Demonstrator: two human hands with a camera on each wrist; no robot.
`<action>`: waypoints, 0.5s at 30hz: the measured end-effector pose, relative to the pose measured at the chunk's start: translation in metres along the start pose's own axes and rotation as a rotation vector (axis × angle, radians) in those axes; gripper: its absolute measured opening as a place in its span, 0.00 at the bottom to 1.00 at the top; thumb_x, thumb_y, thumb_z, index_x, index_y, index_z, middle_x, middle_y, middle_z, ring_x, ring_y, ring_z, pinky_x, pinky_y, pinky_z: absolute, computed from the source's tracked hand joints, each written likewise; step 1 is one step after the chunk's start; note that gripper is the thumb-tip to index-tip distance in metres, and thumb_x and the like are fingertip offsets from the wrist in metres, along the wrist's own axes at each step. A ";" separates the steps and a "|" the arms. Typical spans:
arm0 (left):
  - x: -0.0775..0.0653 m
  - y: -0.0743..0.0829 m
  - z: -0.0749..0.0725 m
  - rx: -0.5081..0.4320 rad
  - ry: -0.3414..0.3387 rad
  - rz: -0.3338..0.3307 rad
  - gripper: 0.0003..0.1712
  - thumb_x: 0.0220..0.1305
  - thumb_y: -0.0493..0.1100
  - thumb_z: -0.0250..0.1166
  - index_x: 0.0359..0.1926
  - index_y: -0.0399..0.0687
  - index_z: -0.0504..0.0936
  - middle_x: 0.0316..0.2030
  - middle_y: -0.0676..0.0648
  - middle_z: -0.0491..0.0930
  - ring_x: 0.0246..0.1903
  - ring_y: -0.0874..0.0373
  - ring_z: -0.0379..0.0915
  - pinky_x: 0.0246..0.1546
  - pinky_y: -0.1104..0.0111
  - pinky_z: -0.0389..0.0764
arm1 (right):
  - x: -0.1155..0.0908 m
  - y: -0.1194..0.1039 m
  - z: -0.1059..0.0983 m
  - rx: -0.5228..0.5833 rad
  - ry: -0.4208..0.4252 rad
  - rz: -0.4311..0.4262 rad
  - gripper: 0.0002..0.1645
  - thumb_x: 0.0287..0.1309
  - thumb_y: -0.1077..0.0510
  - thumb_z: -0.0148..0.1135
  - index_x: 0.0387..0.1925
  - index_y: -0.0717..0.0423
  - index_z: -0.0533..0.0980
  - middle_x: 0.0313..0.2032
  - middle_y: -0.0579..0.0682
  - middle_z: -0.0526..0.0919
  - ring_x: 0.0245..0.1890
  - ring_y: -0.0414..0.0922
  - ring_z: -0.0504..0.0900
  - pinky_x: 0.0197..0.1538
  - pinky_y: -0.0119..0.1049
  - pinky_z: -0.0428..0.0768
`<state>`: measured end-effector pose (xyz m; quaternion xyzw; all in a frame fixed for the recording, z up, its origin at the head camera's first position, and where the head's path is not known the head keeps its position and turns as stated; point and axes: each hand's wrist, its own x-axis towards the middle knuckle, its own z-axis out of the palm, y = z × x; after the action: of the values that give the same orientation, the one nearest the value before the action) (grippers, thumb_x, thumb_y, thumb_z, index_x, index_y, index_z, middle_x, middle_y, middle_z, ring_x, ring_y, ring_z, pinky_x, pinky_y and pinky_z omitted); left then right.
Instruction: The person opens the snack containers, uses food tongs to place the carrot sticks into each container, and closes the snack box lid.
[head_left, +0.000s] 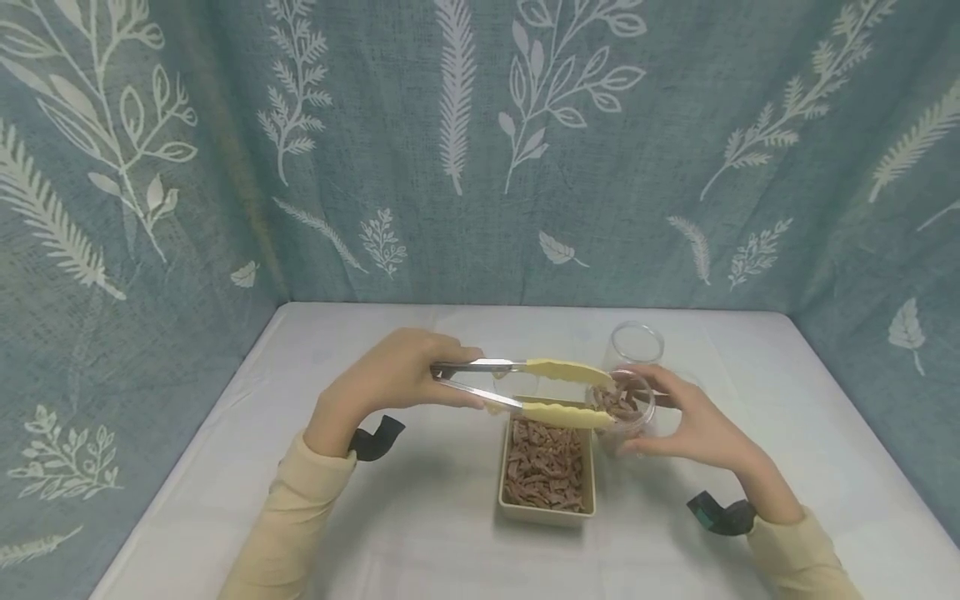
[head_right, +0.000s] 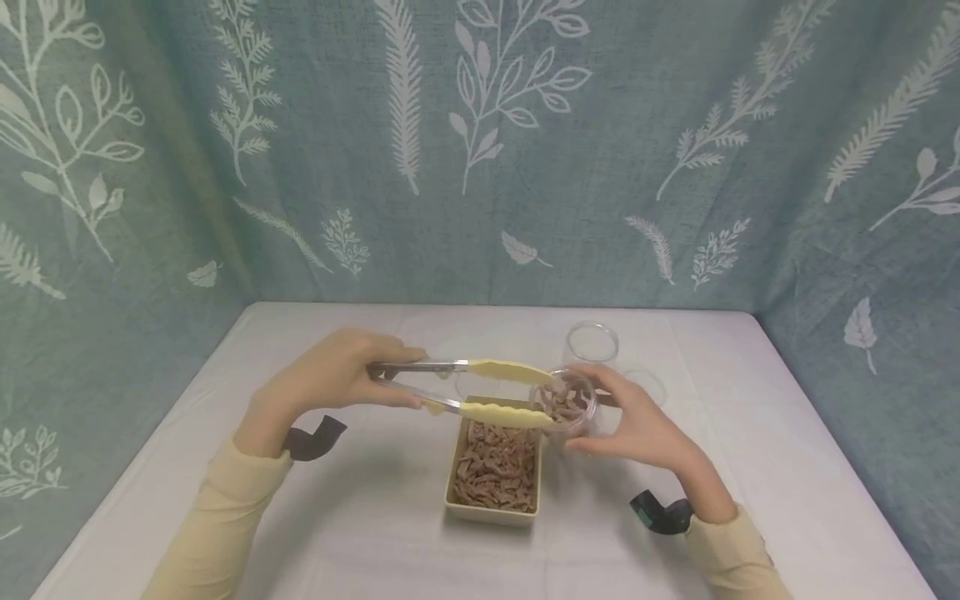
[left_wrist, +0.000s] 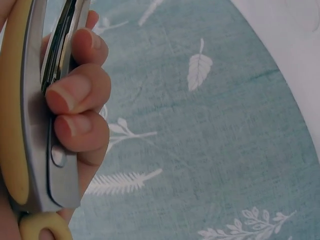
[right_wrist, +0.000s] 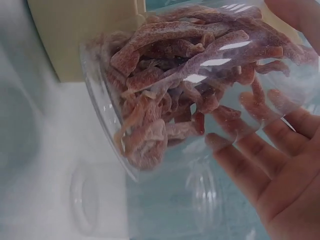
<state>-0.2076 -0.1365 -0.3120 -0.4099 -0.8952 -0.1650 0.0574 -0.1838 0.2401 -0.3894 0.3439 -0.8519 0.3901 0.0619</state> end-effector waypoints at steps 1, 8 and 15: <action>-0.002 -0.001 0.000 -0.009 0.004 -0.012 0.24 0.47 0.69 0.64 0.40 0.62 0.82 0.18 0.61 0.62 0.19 0.68 0.56 0.23 0.73 0.62 | 0.000 0.002 -0.001 0.015 0.009 0.003 0.53 0.34 0.58 0.78 0.64 0.53 0.62 0.59 0.51 0.71 0.55 0.36 0.72 0.51 0.45 0.76; -0.016 -0.008 0.007 -0.057 0.030 -0.089 0.36 0.44 0.72 0.63 0.51 0.57 0.81 0.18 0.61 0.65 0.19 0.68 0.58 0.22 0.73 0.64 | -0.003 0.013 -0.006 0.050 0.069 0.048 0.52 0.36 0.63 0.76 0.65 0.54 0.61 0.59 0.46 0.70 0.54 0.31 0.70 0.51 0.34 0.75; -0.028 -0.014 0.017 -0.072 0.049 -0.172 0.44 0.41 0.73 0.65 0.54 0.51 0.79 0.22 0.59 0.71 0.22 0.66 0.61 0.24 0.72 0.66 | -0.005 0.019 -0.011 0.129 0.129 0.031 0.51 0.38 0.72 0.71 0.65 0.60 0.58 0.59 0.40 0.68 0.56 0.33 0.70 0.50 0.28 0.74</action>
<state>-0.1998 -0.1592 -0.3381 -0.3293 -0.9189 -0.2114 0.0502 -0.1944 0.2590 -0.3957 0.3080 -0.8245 0.4664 0.0884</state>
